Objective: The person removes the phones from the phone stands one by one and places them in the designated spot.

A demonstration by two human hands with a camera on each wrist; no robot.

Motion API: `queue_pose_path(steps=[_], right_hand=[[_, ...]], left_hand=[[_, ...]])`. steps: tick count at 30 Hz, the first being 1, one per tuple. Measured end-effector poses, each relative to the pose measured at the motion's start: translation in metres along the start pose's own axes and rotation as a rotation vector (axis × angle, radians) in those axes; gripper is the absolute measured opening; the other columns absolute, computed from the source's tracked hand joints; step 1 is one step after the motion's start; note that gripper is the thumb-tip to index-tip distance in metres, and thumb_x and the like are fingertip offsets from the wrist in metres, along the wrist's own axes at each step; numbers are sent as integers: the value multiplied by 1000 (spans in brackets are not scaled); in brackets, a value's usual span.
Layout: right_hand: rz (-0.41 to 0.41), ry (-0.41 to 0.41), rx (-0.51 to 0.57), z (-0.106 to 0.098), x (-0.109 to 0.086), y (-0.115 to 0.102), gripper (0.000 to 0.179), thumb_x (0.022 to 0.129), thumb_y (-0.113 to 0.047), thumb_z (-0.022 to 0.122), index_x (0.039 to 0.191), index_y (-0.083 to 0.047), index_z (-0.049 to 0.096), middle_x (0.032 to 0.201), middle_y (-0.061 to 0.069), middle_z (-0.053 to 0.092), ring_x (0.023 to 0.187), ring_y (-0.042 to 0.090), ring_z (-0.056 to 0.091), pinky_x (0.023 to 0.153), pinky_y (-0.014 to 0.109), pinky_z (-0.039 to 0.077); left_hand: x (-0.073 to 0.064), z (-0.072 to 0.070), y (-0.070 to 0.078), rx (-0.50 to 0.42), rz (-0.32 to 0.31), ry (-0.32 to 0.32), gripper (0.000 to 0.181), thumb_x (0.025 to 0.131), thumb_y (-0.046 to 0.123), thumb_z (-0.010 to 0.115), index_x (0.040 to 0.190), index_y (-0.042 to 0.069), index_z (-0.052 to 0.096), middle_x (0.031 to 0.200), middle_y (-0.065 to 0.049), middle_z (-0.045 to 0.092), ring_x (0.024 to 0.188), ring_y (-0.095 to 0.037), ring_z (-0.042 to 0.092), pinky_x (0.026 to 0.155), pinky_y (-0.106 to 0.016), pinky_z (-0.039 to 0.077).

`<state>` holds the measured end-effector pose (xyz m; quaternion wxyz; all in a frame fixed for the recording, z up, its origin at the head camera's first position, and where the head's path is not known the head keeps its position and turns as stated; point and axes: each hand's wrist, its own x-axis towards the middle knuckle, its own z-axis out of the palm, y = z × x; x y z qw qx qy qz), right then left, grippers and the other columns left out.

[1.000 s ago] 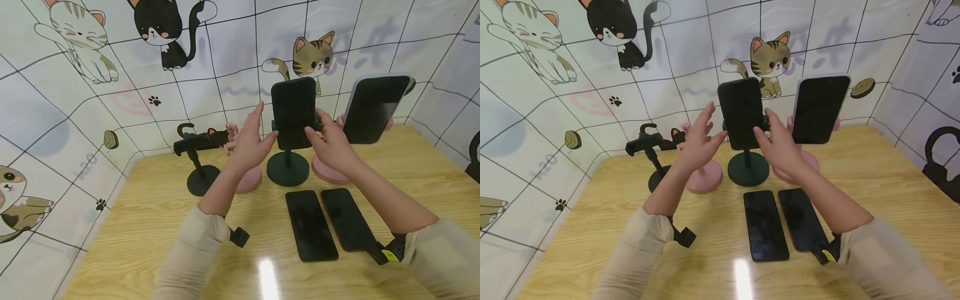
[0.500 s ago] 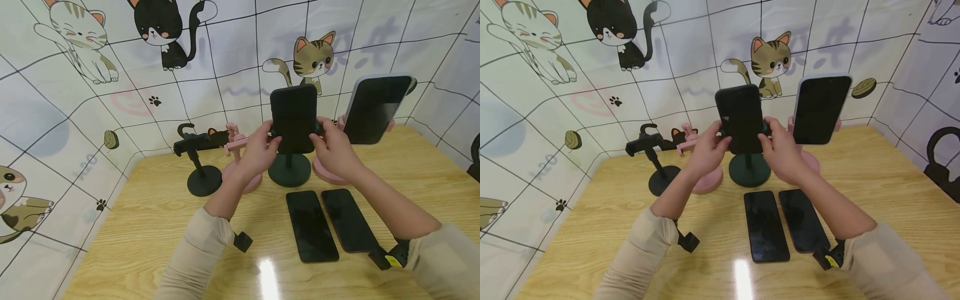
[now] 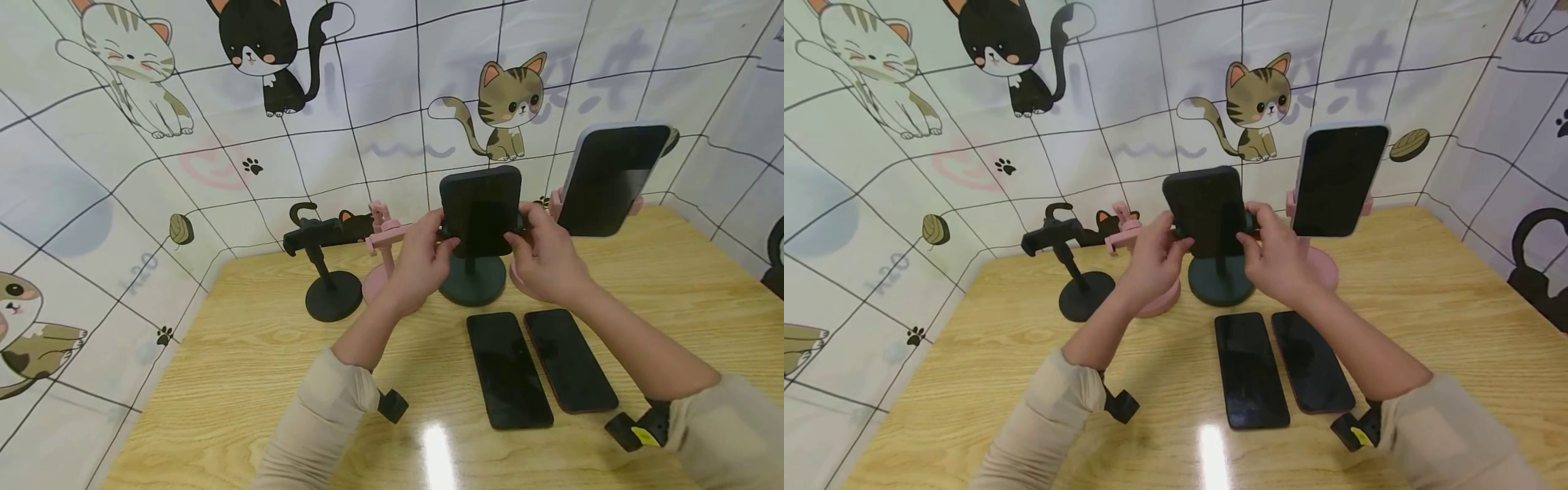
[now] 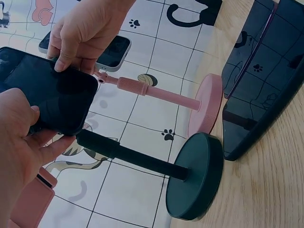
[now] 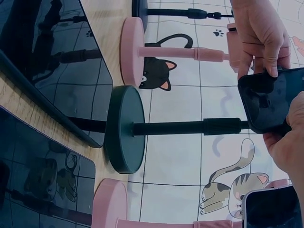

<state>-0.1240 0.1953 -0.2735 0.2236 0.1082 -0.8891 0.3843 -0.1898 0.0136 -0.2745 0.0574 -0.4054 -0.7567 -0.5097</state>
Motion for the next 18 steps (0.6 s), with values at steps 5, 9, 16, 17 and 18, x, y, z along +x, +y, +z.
queue_pose_path(steps=[5, 9, 16, 17, 18], right_hand=[[-30, 18, -10, 3, 0, 0, 30, 92, -1, 44, 121, 6, 39, 104, 21, 53, 79, 27, 55, 67, 29, 40], [-50, 42, 7, 5, 1, 0, 29, 90, 3, 45, 119, 7, 40, 106, 21, 52, 86, 29, 58, 75, 27, 47], [-67, 80, 29, 7, 2, -2, 28, 88, 7, 48, 115, 8, 41, 106, 22, 52, 92, 33, 58, 84, 26, 47], [-77, 89, 30, 7, 2, -3, 28, 88, 7, 48, 115, 9, 41, 106, 22, 52, 91, 32, 58, 82, 18, 45], [-86, 96, 33, 8, 2, -3, 27, 88, 7, 48, 115, 9, 42, 106, 22, 52, 89, 31, 58, 79, 11, 43]], left_hand=[[-3, -1, -2, 9, 12, 17, 30, 89, -2, 50, 119, 0, 47, 110, -12, 53, 100, -18, 57, 81, -23, 48], [-5, -2, -3, 13, 35, 35, 30, 89, -1, 51, 119, 1, 47, 109, -11, 53, 97, -17, 58, 78, -22, 49], [-7, -4, -1, 10, 74, 34, 34, 89, -2, 50, 123, 1, 45, 111, -12, 51, 99, -16, 58, 81, -21, 47], [-7, -5, 0, 12, 80, 35, 34, 89, -2, 50, 123, 0, 45, 111, -12, 51, 99, -17, 58, 82, -21, 47], [-8, -6, 1, 13, 85, 37, 34, 89, -2, 50, 122, 0, 45, 110, -12, 51, 100, -17, 57, 82, -21, 47]])
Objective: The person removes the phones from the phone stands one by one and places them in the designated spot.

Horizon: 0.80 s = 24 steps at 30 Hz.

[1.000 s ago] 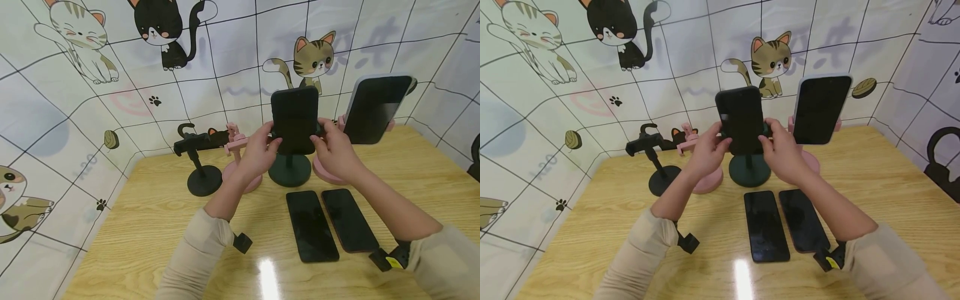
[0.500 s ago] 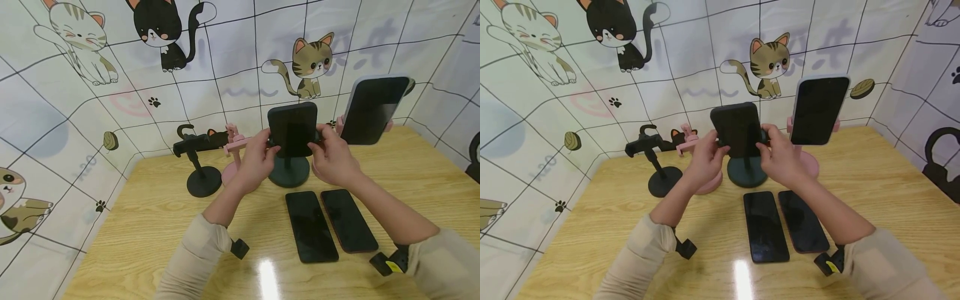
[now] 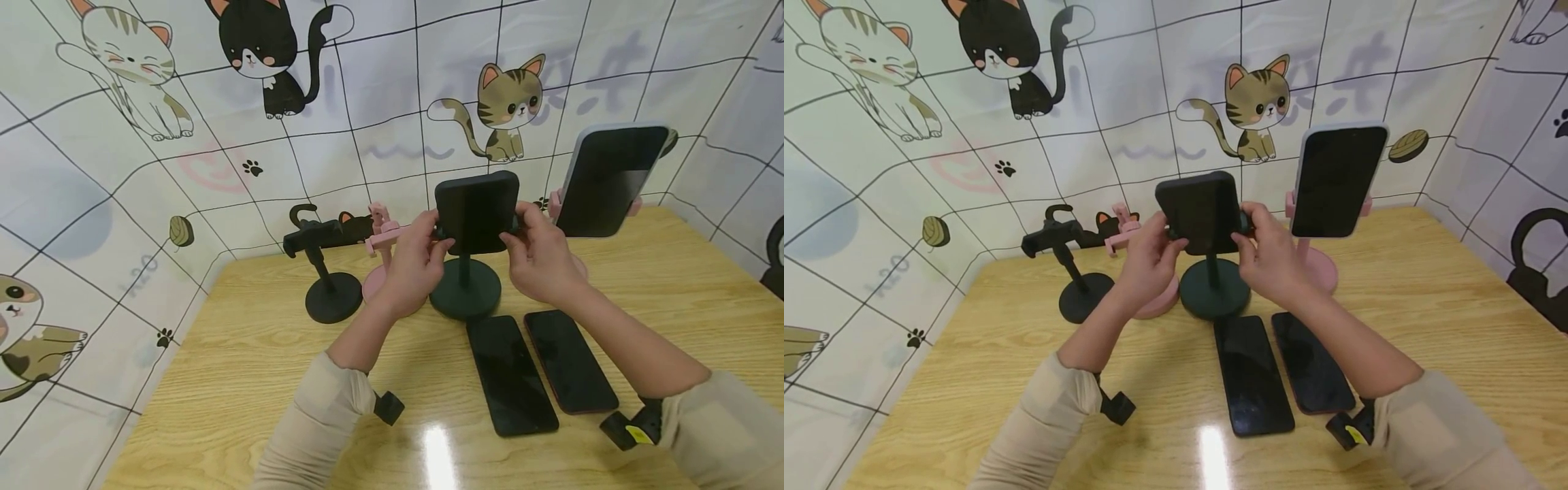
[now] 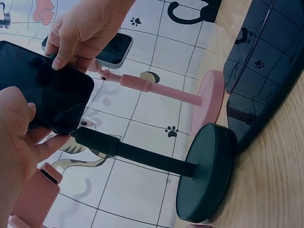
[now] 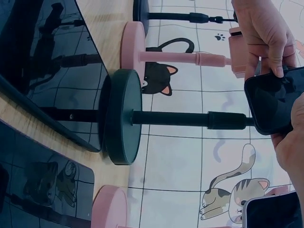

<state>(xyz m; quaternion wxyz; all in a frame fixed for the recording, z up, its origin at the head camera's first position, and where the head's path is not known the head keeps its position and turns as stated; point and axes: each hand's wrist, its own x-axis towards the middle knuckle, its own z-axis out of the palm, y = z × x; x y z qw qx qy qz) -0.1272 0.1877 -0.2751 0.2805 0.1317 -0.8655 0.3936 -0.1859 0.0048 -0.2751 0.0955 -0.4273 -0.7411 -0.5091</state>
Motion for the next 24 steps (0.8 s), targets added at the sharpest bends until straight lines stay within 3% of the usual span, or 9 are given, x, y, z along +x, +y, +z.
queue_pose_path(steps=[2, 5, 17, 24], right_hand=[[-18, 14, 10, 0, 0, -1, 27, 88, 8, 48, 114, 9, 42, 105, 21, 53, 86, 29, 58, 74, 2, 35], [-36, 24, 18, 0, 0, -4, 27, 88, 8, 48, 114, 9, 42, 105, 21, 53, 85, 28, 57, 73, 1, 35], [-106, 78, -22, -6, -8, -24, 25, 84, 10, 52, 107, 8, 46, 83, 13, 54, 61, 8, 44, 53, 16, 35], [-186, 82, 102, -2, -14, -33, 27, 80, 17, 53, 105, 12, 46, 87, 16, 54, 63, 7, 46, 57, 11, 39]], left_hand=[[0, -1, 2, 6, 13, 9, 32, 89, -3, 50, 121, -1, 45, 109, -13, 51, 99, -17, 57, 82, -21, 46], [-1, -2, 5, -5, 35, 21, 31, 88, -4, 50, 119, -3, 46, 108, -14, 50, 100, -19, 57, 83, -21, 46], [-10, -14, 22, 115, 208, 74, 29, 84, -8, 55, 112, -6, 49, 99, -16, 54, 85, -21, 59, 76, -21, 49], [-24, -24, 32, 135, 259, 55, 32, 82, -8, 57, 113, -8, 48, 94, -17, 55, 79, -22, 59, 74, -21, 50]])
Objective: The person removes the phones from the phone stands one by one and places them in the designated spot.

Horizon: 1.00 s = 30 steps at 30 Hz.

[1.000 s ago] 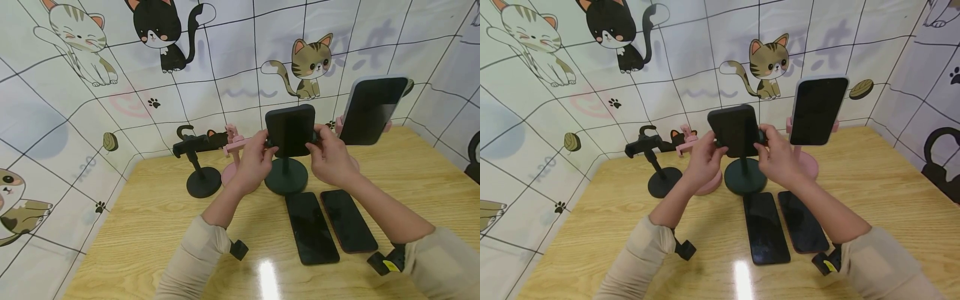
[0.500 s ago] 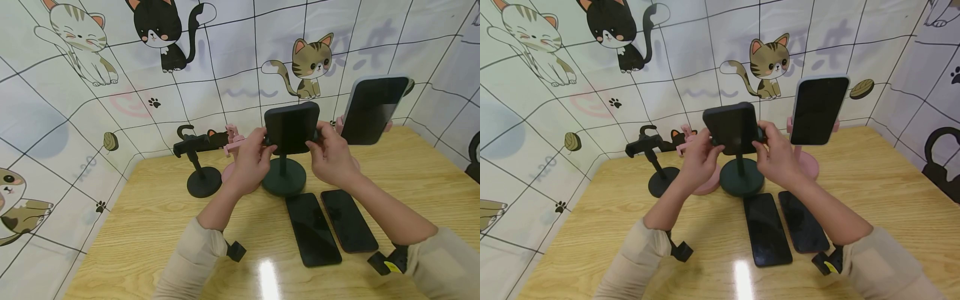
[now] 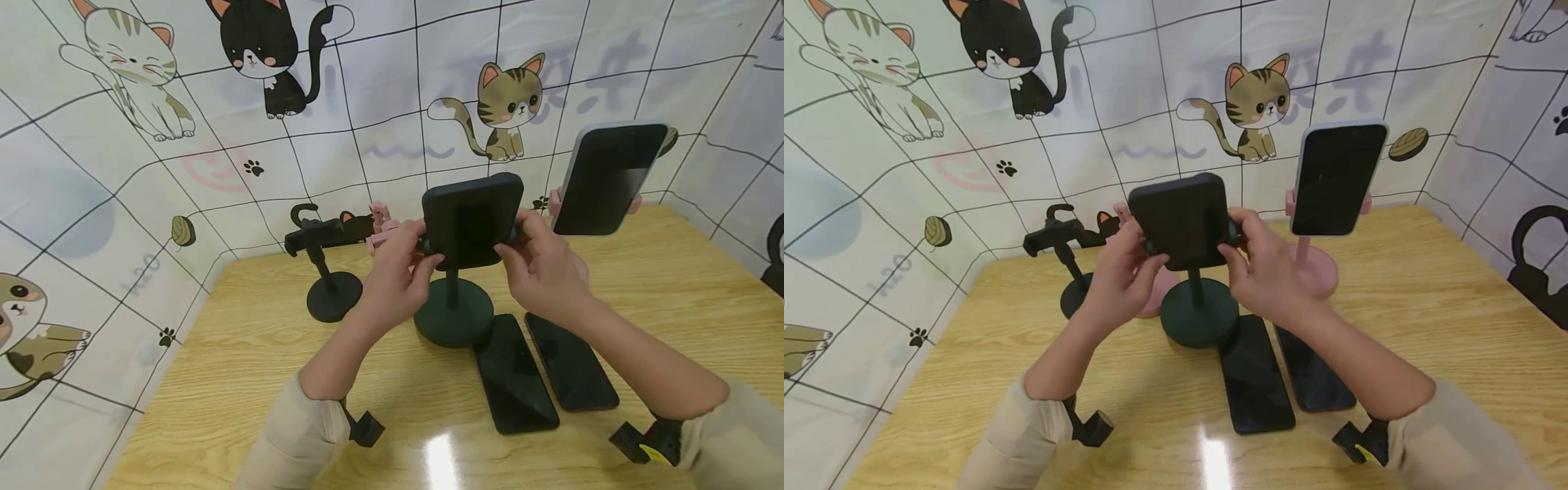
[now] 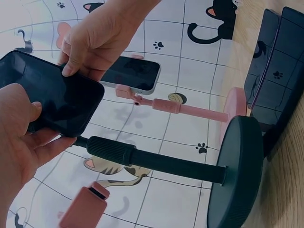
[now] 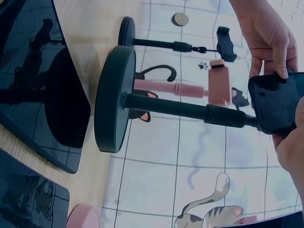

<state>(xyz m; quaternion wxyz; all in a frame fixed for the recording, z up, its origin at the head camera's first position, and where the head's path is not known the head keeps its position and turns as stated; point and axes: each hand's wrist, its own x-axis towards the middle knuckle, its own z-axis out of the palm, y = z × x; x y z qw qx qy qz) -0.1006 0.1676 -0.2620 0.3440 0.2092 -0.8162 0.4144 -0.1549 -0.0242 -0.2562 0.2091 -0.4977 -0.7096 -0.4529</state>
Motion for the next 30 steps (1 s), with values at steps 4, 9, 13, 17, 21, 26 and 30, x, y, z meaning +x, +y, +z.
queue_pose_path(steps=[4, 9, 13, 17, 21, 26, 30], right_hand=[[-93, -10, 81, 6, -2, -4, 32, 74, 24, 52, 103, 14, 45, 86, 16, 52, 63, 6, 46, 56, 11, 40], [-180, -38, 157, 12, -5, -10, 36, 70, 27, 53, 103, 13, 45, 86, 14, 49, 62, 9, 45, 53, 15, 39], [-174, -76, 243, 15, -8, -15, 40, 68, 30, 51, 104, 13, 45, 89, 13, 48, 70, 11, 47, 58, 15, 41], [-162, -96, 265, 18, -12, -18, 40, 70, 29, 51, 105, 12, 46, 91, 13, 49, 75, 13, 47, 61, 15, 42], [-178, -98, 276, 21, -14, -20, 36, 73, 26, 53, 104, 10, 47, 91, 12, 49, 75, 13, 47, 60, 17, 42], [-190, -114, 290, 25, -18, -18, 31, 76, 22, 53, 104, 9, 48, 89, 11, 49, 74, 12, 47, 59, 18, 41], [-191, -120, 274, 27, -21, -15, 29, 77, 20, 53, 102, 8, 48, 88, 11, 48, 72, 11, 47, 56, 18, 40]], left_hand=[[-9, -8, 6, 6, 32, 17, 32, 81, -9, 59, 112, -8, 49, 99, -18, 55, 80, -22, 61, 74, -22, 50], [-21, -15, 11, 25, 68, 50, 32, 79, -9, 61, 109, -7, 50, 98, -17, 55, 80, -21, 61, 73, -21, 50], [-29, -20, 15, 25, 83, 53, 33, 77, -9, 63, 107, -7, 50, 95, -16, 54, 82, -21, 60, 73, -22, 51], [-36, -23, 18, 22, 95, 52, 35, 75, -10, 64, 108, -6, 50, 95, -16, 53, 84, -22, 58, 72, -24, 51], [-41, -25, 20, 16, 111, 51, 37, 75, -11, 64, 109, -7, 49, 97, -16, 54, 84, -22, 59, 71, -24, 52], [-47, -25, 19, 1, 129, 50, 32, 83, 1, 61, 111, -8, 48, 103, -18, 54, 86, -22, 60, 71, -23, 51], [-50, -24, 19, -21, 139, 52, 32, 86, 8, 57, 113, -7, 48, 106, -18, 54, 86, -22, 59, 70, -23, 52]])
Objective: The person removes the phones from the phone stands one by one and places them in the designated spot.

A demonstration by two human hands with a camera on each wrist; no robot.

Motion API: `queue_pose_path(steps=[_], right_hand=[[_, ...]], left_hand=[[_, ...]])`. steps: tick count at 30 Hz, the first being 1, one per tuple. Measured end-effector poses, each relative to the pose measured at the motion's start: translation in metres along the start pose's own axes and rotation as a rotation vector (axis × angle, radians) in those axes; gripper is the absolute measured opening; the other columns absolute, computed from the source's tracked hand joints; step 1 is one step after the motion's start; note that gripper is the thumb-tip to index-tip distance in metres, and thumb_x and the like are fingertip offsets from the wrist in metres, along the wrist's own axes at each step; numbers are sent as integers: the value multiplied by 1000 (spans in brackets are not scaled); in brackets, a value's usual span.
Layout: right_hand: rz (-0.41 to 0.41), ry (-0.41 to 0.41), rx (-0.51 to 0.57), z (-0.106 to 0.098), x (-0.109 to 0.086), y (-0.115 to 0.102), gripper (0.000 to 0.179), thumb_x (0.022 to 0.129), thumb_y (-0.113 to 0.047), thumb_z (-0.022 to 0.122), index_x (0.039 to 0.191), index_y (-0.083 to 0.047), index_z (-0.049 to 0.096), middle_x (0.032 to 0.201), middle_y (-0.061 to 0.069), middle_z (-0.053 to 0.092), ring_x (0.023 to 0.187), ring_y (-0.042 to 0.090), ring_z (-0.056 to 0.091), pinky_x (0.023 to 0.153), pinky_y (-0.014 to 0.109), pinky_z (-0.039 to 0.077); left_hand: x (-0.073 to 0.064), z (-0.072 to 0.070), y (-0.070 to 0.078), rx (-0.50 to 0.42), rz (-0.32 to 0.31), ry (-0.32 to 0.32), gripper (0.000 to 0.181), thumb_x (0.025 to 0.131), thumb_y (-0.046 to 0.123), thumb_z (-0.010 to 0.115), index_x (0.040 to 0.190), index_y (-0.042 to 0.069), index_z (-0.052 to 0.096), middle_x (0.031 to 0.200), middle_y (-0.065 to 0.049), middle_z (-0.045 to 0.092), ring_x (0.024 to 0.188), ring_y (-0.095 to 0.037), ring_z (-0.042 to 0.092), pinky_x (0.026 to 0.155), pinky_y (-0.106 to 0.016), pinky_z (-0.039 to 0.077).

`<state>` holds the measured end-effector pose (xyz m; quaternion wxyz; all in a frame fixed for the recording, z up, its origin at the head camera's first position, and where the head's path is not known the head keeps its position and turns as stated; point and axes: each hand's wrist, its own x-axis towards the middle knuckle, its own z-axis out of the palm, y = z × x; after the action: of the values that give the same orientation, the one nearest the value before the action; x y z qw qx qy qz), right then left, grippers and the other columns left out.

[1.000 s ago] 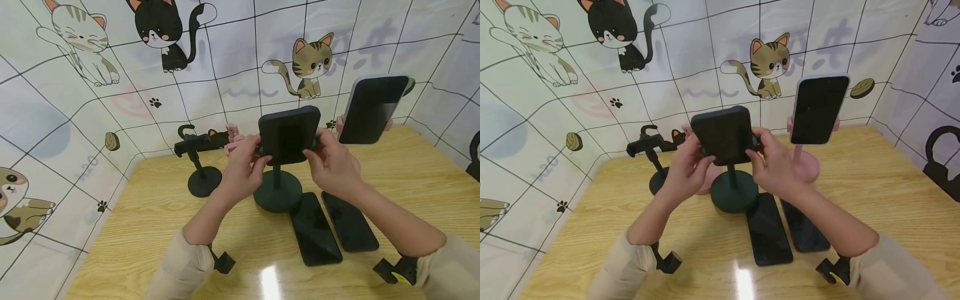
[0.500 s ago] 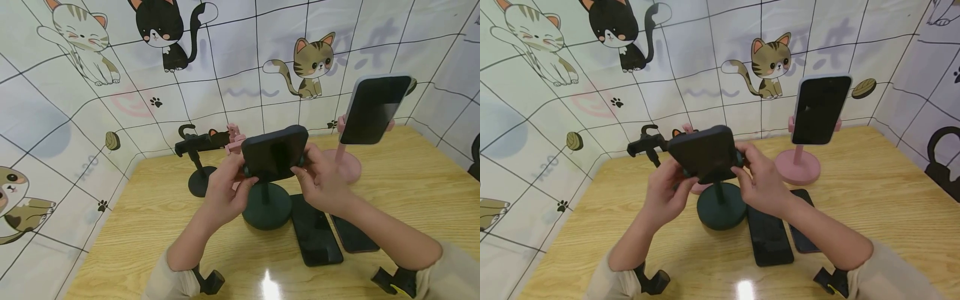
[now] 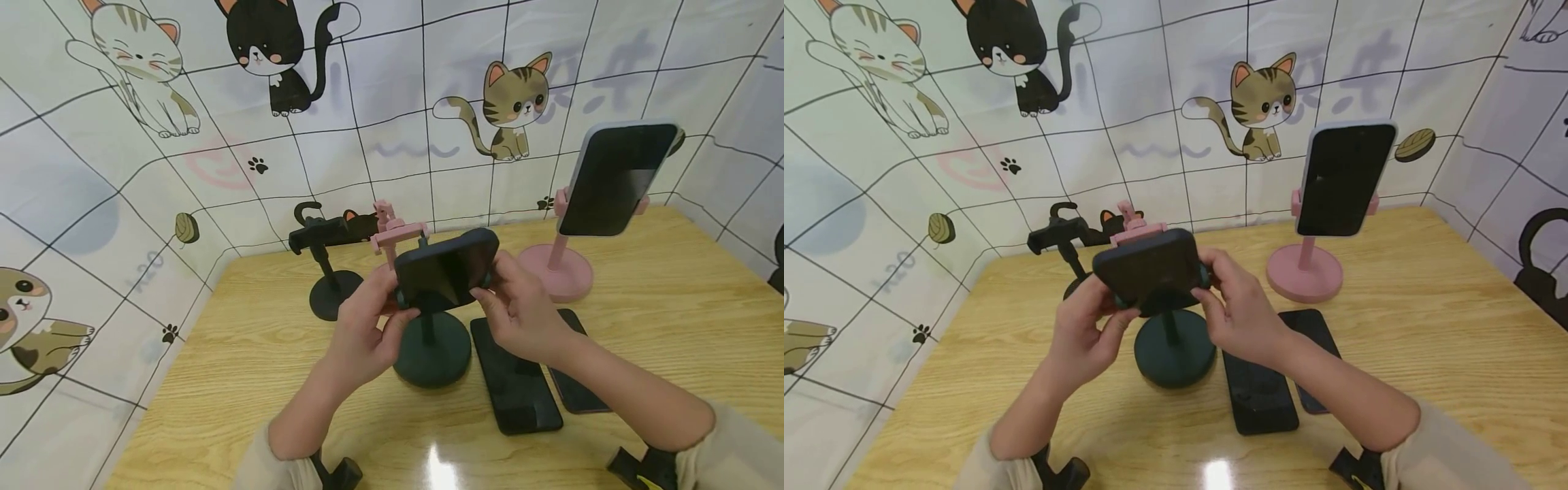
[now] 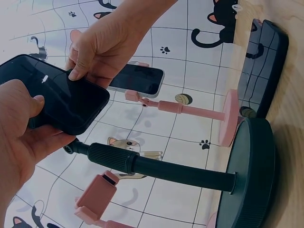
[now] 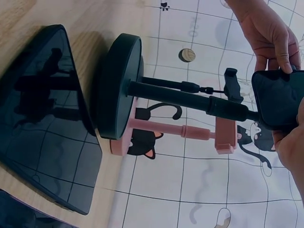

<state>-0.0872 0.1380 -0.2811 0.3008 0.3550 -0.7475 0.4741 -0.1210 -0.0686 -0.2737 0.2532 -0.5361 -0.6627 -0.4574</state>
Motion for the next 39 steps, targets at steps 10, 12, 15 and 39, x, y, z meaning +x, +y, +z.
queue_pose_path(steps=[10, 12, 15, 39], right_hand=[[-82, -19, 55, -1, -6, 4, 25, 93, -15, 47, 97, 9, 47, 88, 10, 47, 72, 9, 45, 59, 16, 39], [-79, -21, 37, -2, -8, 4, 28, 93, -21, 46, 92, 7, 47, 84, 8, 45, 68, 7, 43, 56, 16, 38], [-68, -25, 22, -3, -11, 3, 28, 93, -23, 46, 87, 4, 47, 79, 4, 44, 60, 4, 38, 50, 17, 35], [-79, 51, 91, 4, -19, -1, 30, 93, -17, 49, 97, 13, 49, 93, 10, 52, 78, 8, 53, 70, 16, 43]], left_hand=[[-7, 7, 0, 17, 94, 32, 31, 88, 12, 56, 110, -8, 50, 96, -17, 57, 78, -21, 65, 69, -25, 52], [-8, 8, 1, 18, 103, 39, 29, 88, 13, 56, 109, -7, 51, 94, -16, 57, 76, -20, 64, 69, -24, 52], [-10, 9, 1, 20, 115, 50, 26, 89, 13, 56, 107, -6, 53, 91, -15, 57, 73, -18, 60, 68, -23, 52], [-9, 2, -13, -47, 151, 42, 28, 84, 23, 63, 96, -2, 58, 85, -12, 55, 70, -18, 56, 61, -23, 51]])
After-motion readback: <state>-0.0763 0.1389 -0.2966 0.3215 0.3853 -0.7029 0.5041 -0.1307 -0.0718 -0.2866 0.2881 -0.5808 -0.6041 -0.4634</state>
